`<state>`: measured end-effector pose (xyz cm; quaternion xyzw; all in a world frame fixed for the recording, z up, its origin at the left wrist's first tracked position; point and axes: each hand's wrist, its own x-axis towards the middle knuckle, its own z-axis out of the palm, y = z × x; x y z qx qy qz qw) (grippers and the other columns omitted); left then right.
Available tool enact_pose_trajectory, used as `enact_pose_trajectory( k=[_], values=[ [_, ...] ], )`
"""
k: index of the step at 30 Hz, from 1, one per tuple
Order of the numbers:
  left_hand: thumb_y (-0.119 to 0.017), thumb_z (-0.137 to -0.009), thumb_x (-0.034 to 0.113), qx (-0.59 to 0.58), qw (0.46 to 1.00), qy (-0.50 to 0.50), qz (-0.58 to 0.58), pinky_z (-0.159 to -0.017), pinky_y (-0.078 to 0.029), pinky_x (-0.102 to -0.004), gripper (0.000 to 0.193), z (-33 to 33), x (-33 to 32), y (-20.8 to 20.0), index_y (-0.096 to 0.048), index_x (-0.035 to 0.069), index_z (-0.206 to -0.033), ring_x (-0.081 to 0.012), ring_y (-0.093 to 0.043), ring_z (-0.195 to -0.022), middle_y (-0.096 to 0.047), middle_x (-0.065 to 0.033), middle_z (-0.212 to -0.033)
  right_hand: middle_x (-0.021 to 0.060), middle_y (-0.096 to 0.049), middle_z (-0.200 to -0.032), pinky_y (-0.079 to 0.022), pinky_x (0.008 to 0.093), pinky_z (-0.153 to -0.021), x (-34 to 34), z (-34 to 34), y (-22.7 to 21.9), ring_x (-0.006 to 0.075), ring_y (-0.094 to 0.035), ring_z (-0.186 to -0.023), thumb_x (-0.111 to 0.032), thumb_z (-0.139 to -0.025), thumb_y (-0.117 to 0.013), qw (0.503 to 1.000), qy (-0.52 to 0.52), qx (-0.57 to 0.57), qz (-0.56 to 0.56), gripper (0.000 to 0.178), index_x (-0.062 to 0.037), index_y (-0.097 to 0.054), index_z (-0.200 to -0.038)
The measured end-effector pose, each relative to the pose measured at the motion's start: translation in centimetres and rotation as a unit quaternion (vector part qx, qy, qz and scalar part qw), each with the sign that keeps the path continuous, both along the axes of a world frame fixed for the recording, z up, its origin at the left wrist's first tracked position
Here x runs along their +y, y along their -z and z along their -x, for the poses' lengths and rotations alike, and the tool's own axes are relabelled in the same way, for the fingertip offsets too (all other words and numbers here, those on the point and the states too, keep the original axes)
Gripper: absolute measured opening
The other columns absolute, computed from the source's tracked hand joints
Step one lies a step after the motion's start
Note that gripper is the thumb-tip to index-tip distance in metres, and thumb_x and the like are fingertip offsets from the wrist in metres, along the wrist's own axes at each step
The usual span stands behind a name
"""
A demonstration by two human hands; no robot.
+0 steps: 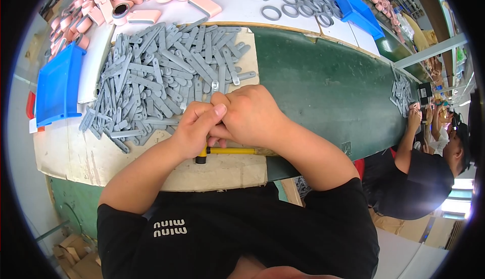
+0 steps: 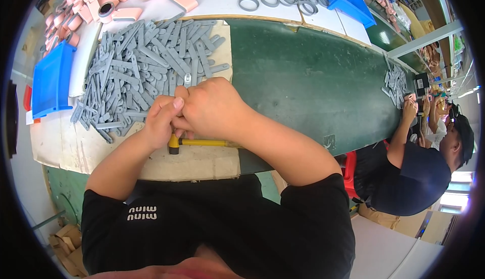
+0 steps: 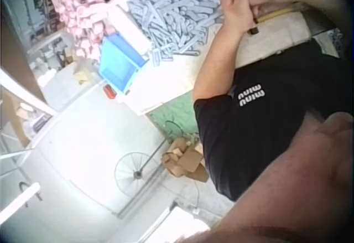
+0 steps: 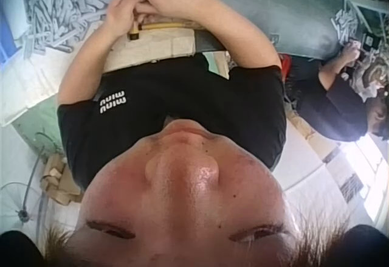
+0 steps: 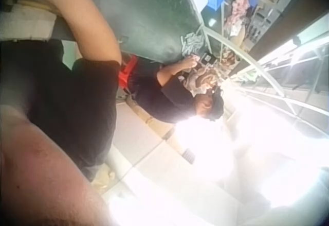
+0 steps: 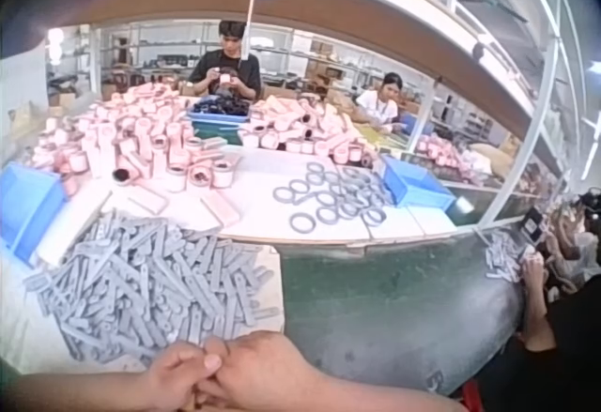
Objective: The person assembles small plastic electronic device components by hand, using a rubber mallet to secure plastic rings into a plastic housing at a production line workbench.
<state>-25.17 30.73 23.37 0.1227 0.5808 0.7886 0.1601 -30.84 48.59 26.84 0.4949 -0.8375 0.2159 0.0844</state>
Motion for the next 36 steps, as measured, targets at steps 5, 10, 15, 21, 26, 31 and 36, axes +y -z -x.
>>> enact_pose_trajectory(
  k=[5, 10, 15, 21, 26, 31, 36],
  values=[
    [-0.047, -0.111, 0.034, -0.008, 1.000, -0.003, -0.003, -0.054, -0.055, -0.0312, 0.054, 0.04, 0.10, -0.03, -0.063, 0.000, -0.073, -0.0099, -0.049, -0.050, -0.059, -0.0059, -0.061, 0.0087, -0.062, -0.061, -0.053, 0.0414, -0.053, -0.02, 0.02, -0.10, 0.0313, -0.066, -0.056, -0.048, -0.079, -0.082, 1.000, 0.002, 0.008, -0.004, 0.050, -0.0069, -0.054, -0.082],
    [-0.047, -0.112, 0.034, -0.012, 1.000, -0.005, 0.001, -0.055, -0.055, -0.0315, 0.054, -0.05, 0.12, 0.08, -0.063, 0.000, -0.072, -0.0100, -0.049, -0.051, -0.058, -0.0052, -0.061, 0.0086, -0.062, -0.060, -0.053, 0.0406, -0.053, 0.02, 0.04, 0.22, 0.0307, -0.067, -0.056, -0.048, -0.080, -0.081, 1.000, 0.007, 0.002, -0.010, 0.049, -0.0067, -0.055, -0.083],
    [-0.047, -0.112, 0.034, -0.009, 1.000, -0.001, -0.007, -0.055, -0.055, -0.0318, 0.054, -0.05, 0.13, -0.03, -0.063, 0.000, -0.072, -0.0103, -0.049, -0.051, -0.058, -0.0053, -0.061, 0.0086, -0.062, -0.060, -0.053, 0.0404, -0.053, 0.01, -0.06, 0.01, 0.0305, -0.067, -0.056, -0.048, -0.080, -0.081, 1.000, 0.007, 0.006, -0.009, 0.049, -0.0065, -0.055, -0.082],
    [-0.046, -0.112, 0.033, -0.010, 1.000, -0.003, 0.000, -0.055, -0.055, -0.0316, 0.055, 0.02, 0.09, -0.10, -0.064, 0.000, -0.073, -0.0106, -0.049, -0.050, -0.059, -0.0061, -0.061, 0.0088, -0.062, -0.060, -0.053, 0.0407, -0.052, -0.04, -0.02, -0.02, 0.0306, -0.067, -0.056, -0.048, -0.080, -0.081, 1.000, 0.009, 0.009, -0.011, 0.049, -0.0064, -0.055, -0.082],
    [-0.046, -0.112, 0.033, -0.007, 1.000, -0.003, 0.000, -0.055, -0.055, -0.0319, 0.055, 0.16, 0.10, -0.22, -0.064, -0.001, -0.073, -0.0108, -0.049, -0.049, -0.059, -0.0067, -0.061, 0.0089, -0.062, -0.060, -0.053, 0.0408, -0.052, -0.08, 0.06, 0.08, 0.0306, -0.066, -0.056, -0.049, -0.080, -0.080, 1.000, 0.013, 0.015, -0.014, 0.049, -0.0064, -0.055, -0.081],
    [-0.046, -0.112, 0.033, -0.012, 1.000, -0.008, -0.002, -0.055, -0.056, -0.0321, 0.055, 0.08, 0.11, 0.11, -0.064, -0.001, -0.073, -0.0109, -0.049, -0.049, -0.059, -0.0067, -0.061, 0.0090, -0.062, -0.060, -0.053, 0.0408, -0.052, -0.11, -0.05, 0.04, 0.0307, -0.067, -0.056, -0.050, -0.080, -0.080, 0.999, 0.020, 0.016, -0.027, 0.050, -0.0070, -0.054, -0.082],
    [-0.046, -0.112, 0.033, -0.018, 1.000, -0.004, -0.001, -0.055, -0.056, -0.0324, 0.054, -0.03, 0.11, 0.12, -0.063, 0.000, -0.073, -0.0111, -0.049, -0.050, -0.059, -0.0066, -0.062, 0.0092, -0.061, -0.060, -0.053, 0.0410, -0.053, -0.08, -0.12, 0.16, 0.0309, -0.066, -0.056, -0.050, -0.079, -0.081, 1.000, 0.015, 0.013, -0.018, 0.051, -0.0072, -0.054, -0.082]
  ],
)
